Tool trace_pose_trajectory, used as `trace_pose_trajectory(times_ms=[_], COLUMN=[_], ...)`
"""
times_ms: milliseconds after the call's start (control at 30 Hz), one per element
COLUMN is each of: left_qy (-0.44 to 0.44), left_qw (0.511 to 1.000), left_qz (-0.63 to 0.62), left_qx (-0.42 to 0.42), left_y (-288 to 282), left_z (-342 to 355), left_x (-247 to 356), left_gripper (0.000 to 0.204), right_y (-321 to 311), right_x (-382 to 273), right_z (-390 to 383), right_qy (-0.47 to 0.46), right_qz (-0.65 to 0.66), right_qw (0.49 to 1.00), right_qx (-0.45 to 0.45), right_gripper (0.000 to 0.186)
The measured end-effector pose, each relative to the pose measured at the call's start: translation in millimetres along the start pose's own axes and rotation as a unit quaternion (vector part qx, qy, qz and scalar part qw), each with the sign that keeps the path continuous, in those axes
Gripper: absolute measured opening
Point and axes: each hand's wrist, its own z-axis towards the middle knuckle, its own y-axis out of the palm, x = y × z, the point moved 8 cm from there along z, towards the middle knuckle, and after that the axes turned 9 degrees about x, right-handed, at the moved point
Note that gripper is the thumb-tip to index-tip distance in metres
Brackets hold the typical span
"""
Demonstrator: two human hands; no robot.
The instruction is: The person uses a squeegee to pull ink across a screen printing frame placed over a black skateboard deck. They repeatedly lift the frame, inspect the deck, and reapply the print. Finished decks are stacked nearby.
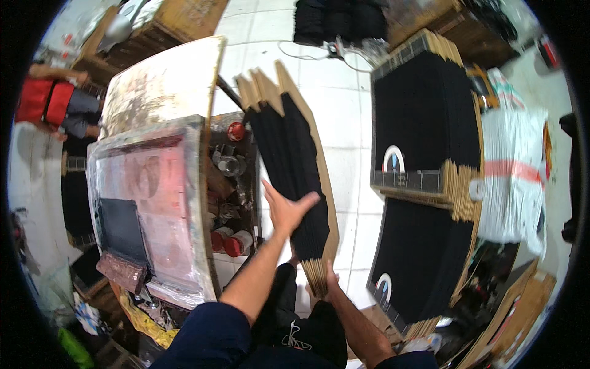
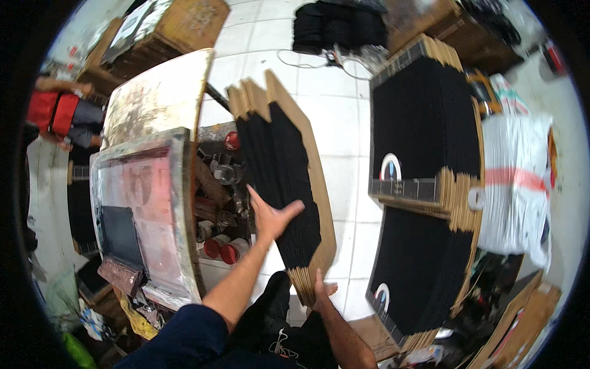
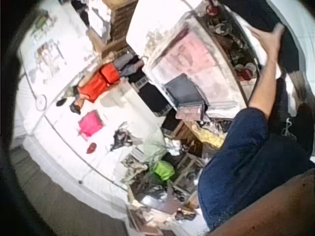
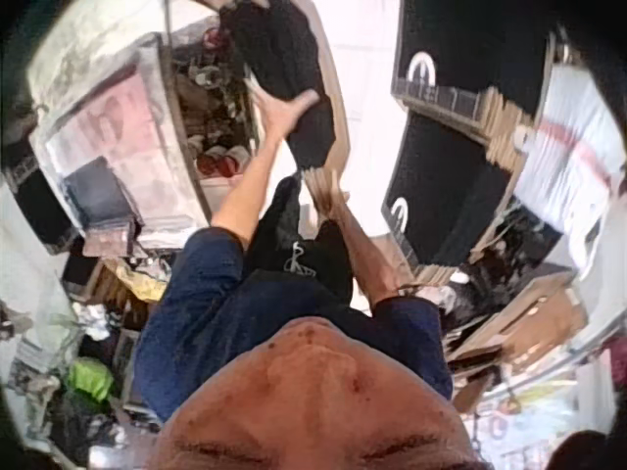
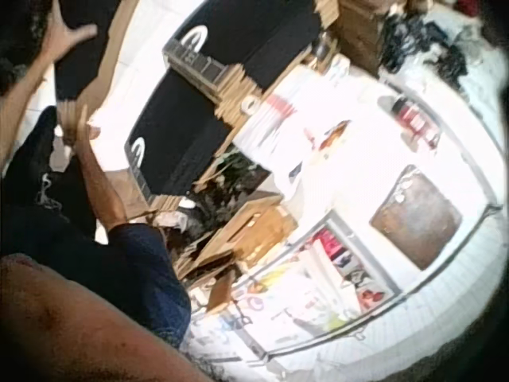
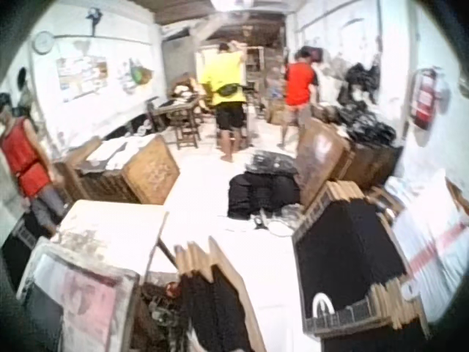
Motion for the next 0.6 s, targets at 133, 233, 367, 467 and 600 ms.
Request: trace_pose_trajectory(times_ms=[133,233,367,467,600], left_qy=[-0.046,-0.007,-0.023,-0.014,0.005], left_qw=[0.987,0.999,0.993,0.992,0.996], left_qz=[0.078,0.033,0.111,0.121,0.093], left_qx=[-0.134,-0.039,-0.022,-0.014,-0.011], left_y=[-6.8,-25.2,-26.2,-20.5,-7.8], left_z=[-74.4,-41.8,47.4,71.4,80.3], left_x=[-20.5,-10.3,-12.9,-18.7,-35.3], left_gripper=[0.151,0.12,0.093,0.092,0.086], right_y=[127.4,200.0,254.8,269.9,290.4], right_x=[-89.0,-133.9,-164.5,-181.4,-190.2], right_z=[-29.6,-26.1,-4.5,9.2,21.4], right_qy=[-0.068,-0.097,-0.119,-0.125,-0.116], right_qz=[0.019,0.051,0.082,0.083,0.077], right_qw=[0.991,0.985,0.98,0.979,0.979], right_qx=[-0.113,-0.137,-0.138,-0.135,-0.146], right_gripper=[0.089,0.091,0.092,0.093,0.095])
